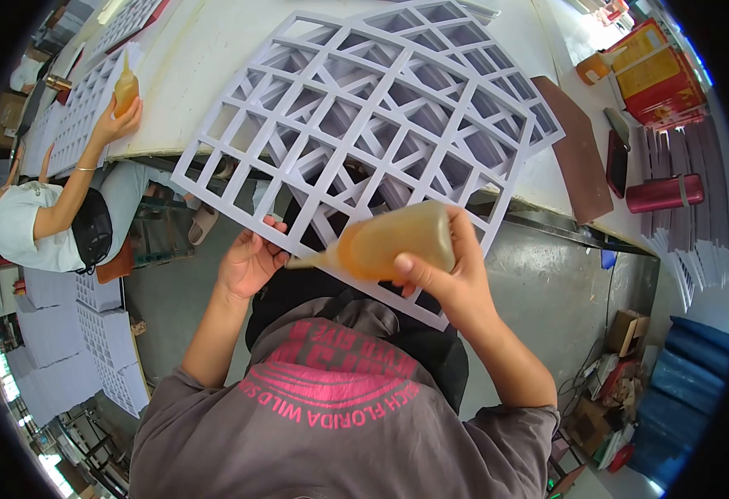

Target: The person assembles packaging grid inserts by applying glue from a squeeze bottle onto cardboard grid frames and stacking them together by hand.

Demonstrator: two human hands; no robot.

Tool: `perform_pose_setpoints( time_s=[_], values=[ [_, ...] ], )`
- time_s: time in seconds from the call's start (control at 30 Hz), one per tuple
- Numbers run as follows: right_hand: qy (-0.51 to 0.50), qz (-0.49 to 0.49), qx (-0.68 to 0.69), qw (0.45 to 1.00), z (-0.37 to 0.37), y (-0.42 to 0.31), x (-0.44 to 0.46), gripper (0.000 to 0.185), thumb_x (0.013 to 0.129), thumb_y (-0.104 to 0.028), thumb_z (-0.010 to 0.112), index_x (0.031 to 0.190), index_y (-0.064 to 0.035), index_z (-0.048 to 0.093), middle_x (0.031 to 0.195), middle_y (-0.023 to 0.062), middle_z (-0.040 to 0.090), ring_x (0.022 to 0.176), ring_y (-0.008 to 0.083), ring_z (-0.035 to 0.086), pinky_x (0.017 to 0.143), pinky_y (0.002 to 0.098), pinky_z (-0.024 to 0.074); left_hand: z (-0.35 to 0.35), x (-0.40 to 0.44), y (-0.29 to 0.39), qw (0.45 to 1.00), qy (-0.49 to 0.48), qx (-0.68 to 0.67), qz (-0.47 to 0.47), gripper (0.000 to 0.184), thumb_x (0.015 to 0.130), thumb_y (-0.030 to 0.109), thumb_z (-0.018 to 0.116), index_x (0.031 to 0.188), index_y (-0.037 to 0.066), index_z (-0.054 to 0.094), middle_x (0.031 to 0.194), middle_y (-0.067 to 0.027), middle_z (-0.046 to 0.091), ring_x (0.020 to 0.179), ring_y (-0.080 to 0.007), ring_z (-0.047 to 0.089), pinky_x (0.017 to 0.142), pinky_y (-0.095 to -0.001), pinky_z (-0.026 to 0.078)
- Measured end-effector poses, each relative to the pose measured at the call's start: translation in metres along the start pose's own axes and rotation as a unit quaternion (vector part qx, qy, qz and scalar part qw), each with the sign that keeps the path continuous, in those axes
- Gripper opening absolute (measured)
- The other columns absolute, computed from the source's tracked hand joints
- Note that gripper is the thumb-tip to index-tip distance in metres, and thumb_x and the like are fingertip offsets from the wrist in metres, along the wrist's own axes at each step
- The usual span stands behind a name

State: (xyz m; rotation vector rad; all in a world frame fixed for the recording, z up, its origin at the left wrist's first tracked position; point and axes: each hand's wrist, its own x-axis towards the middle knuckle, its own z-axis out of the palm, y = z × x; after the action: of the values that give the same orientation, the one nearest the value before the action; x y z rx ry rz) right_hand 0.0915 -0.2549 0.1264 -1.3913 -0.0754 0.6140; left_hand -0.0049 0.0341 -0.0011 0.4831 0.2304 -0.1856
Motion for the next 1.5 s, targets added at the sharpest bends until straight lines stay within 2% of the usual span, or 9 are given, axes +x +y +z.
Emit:
perform_pose_setpoints(
  time_s=[0.13,0.33,0.43,0.53,0.63,0.93,1.33,1.47,1.5],
  values=[
    [-0.027,0.089,0.137,0.986,-0.028,-0.006,0.002,0.055,0.081,-0.023,0.070,0.121,0.0002,0.040,0.094,0.0139,0.060,0.065,0.0194,0.063,0.052,0.0275,0.0520,0.001,0.005,0.003,0.998,0.010,-0.002,0.064,0.026,0.088,0.012,0.061,0.113,0.011,0.060,0.117,-0.0058,0.061,0.104,-0.0187,0.060,0.087,-0.0372,0.050],
    [0.212,-0.182,0.082,0.957,-0.103,-0.027,0.063,0.046,0.084,-0.025,0.069,0.112,0.0025,0.044,0.091,0.0126,0.061,0.065,0.0167,0.062,0.053,0.0235,0.0500,-0.006,0.014,0.014,0.994,0.040,-0.029,0.099,0.029,0.091,0.015,0.056,0.120,0.013,0.055,0.117,-0.0034,0.060,0.103,-0.0181,0.059,0.086,-0.0373,0.050],
    [0.278,-0.210,0.025,0.937,-0.133,-0.034,0.087,0.036,0.085,-0.023,0.068,0.107,-0.0008,0.049,0.089,0.0100,0.061,0.064,0.0152,0.062,0.053,0.0218,0.0496,0.001,0.010,0.013,0.994,0.067,-0.044,0.068,0.031,0.094,0.016,0.052,0.125,0.013,0.053,0.117,-0.0031,0.060,0.104,-0.0174,0.059,0.085,-0.0371,0.049],
    [0.268,-0.214,0.022,0.939,-0.151,-0.036,0.099,0.052,0.081,-0.023,0.073,0.112,0.0038,0.041,0.089,0.0145,0.060,0.064,0.0159,0.062,0.053,0.0228,0.0500,-0.002,0.003,0.011,0.999,0.045,0.005,0.029,0.033,0.093,0.014,0.053,0.126,0.014,0.052,0.117,-0.0037,0.060,0.104,-0.0170,0.058,0.083,-0.0368,0.050],
    [0.299,-0.215,0.015,0.930,-0.148,-0.033,0.097,0.034,0.085,-0.019,0.068,0.106,-0.0013,0.047,0.088,0.0103,0.061,0.064,0.0151,0.062,0.052,0.0214,0.0488,0.003,0.000,0.008,0.999,0.043,0.017,0.012,0.036,0.092,0.013,0.055,0.128,0.014,0.050,0.118,-0.0050,0.060,0.104,-0.0172,0.059,0.082,-0.0362,0.049],
    [0.202,-0.124,0.023,0.971,-0.098,-0.012,0.023,0.036,0.084,-0.021,0.067,0.106,-0.0002,0.047,0.087,0.0112,0.061,0.060,0.0163,0.060,0.051,0.0238,0.0476,0.007,0.003,0.006,0.999,0.025,0.013,0.019,0.042,0.091,0.011,0.057,0.131,0.015,0.047,0.120,-0.0071,0.059,0.106,-0.0185,0.059,0.083,-0.0367,0.050],
    [0.098,-0.003,0.035,0.995,-0.033,0.025,-0.055,0.061,0.075,-0.021,0.076,0.118,-0.0014,0.038,0.095,0.0127,0.060,0.065,0.0174,0.062,0.052,0.0257,0.0512,0.007,0.007,0.004,1.000,0.000,-0.007,0.030,0.040,0.091,0.009,0.054,0.130,0.017,0.048,0.122,-0.0069,0.058,0.107,-0.0181,0.058,0.086,-0.0364,0.050],
    [0.065,0.032,0.161,0.984,-0.061,0.019,-0.056,0.054,0.081,-0.026,0.069,0.119,0.0014,0.041,0.092,0.0135,0.061,0.067,0.0185,0.063,0.053,0.0269,0.0527,0.008,0.008,0.011,0.998,-0.001,0.026,0.051,0.038,0.091,0.009,0.055,0.127,0.018,0.050,0.122,-0.0064,0.057,0.107,-0.0179,0.058,0.089,-0.0379,0.050],
    [0.105,-0.002,0.168,0.980,-0.070,0.013,-0.051,0.049,0.084,-0.027,0.064,0.117,0.0028,0.045,0.089,0.0136,0.062,0.067,0.0182,0.063,0.053,0.0266,0.0522,0.009,0.010,0.014,0.997,-0.011,0.021,0.067,0.038,0.091,0.009,0.054,0.127,0.018,0.050,0.121,-0.0060,0.057,0.108,-0.0180,0.057,0.090,-0.0390,0.050]
  ],
)
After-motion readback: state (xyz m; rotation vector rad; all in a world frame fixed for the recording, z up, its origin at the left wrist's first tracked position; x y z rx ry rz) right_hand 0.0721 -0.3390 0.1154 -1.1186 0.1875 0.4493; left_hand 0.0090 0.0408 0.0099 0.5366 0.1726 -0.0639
